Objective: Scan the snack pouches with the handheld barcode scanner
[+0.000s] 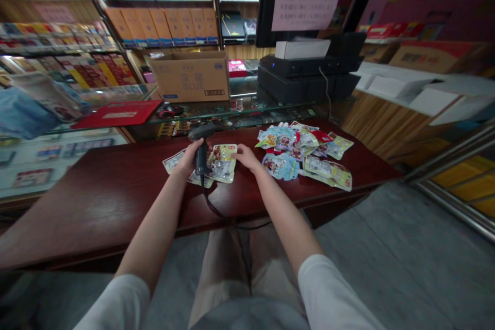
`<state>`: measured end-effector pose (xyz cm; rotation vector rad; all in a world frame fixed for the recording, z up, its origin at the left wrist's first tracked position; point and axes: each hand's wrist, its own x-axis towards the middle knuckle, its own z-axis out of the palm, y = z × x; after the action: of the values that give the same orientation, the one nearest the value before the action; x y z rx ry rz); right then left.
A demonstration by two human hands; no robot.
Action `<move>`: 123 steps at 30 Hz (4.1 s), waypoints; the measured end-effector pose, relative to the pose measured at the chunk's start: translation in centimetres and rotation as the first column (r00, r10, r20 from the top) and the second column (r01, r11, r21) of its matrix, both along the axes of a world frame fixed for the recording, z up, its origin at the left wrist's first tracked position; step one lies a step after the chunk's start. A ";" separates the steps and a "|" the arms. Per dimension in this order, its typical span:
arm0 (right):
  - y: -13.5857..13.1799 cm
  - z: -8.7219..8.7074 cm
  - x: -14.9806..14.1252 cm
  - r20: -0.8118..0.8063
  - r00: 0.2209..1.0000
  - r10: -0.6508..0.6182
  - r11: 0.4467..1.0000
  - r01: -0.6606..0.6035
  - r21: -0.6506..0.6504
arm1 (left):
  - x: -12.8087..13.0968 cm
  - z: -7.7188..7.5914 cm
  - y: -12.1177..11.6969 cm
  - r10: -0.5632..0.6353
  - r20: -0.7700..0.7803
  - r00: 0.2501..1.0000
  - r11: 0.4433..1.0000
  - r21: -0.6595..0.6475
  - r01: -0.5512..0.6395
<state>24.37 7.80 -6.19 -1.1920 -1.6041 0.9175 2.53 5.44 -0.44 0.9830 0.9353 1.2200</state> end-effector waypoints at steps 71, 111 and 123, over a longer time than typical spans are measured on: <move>-0.6 3.7 1.7 0.523 0.795 -0.307 0.900 0.065 0.430 | -0.8 1.9 -1.6 -0.053 -0.011 0.999 0.998 0.038 0.053; 4.1 3.0 9.9 -0.630 0.581 -0.515 0.691 0.716 0.097 | 0.2 1.3 -2.1 -0.229 -0.156 0.961 0.971 0.040 0.238; 3.5 3.2 9.0 -0.619 0.633 -0.466 0.735 0.666 0.128 | 2.8 1.1 -3.6 -0.539 -0.193 0.820 0.835 0.006 0.550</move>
<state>33.36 11.33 -3.01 -0.9678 -0.7686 0.4493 5.28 1.82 0.69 1.3212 0.6830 0.6788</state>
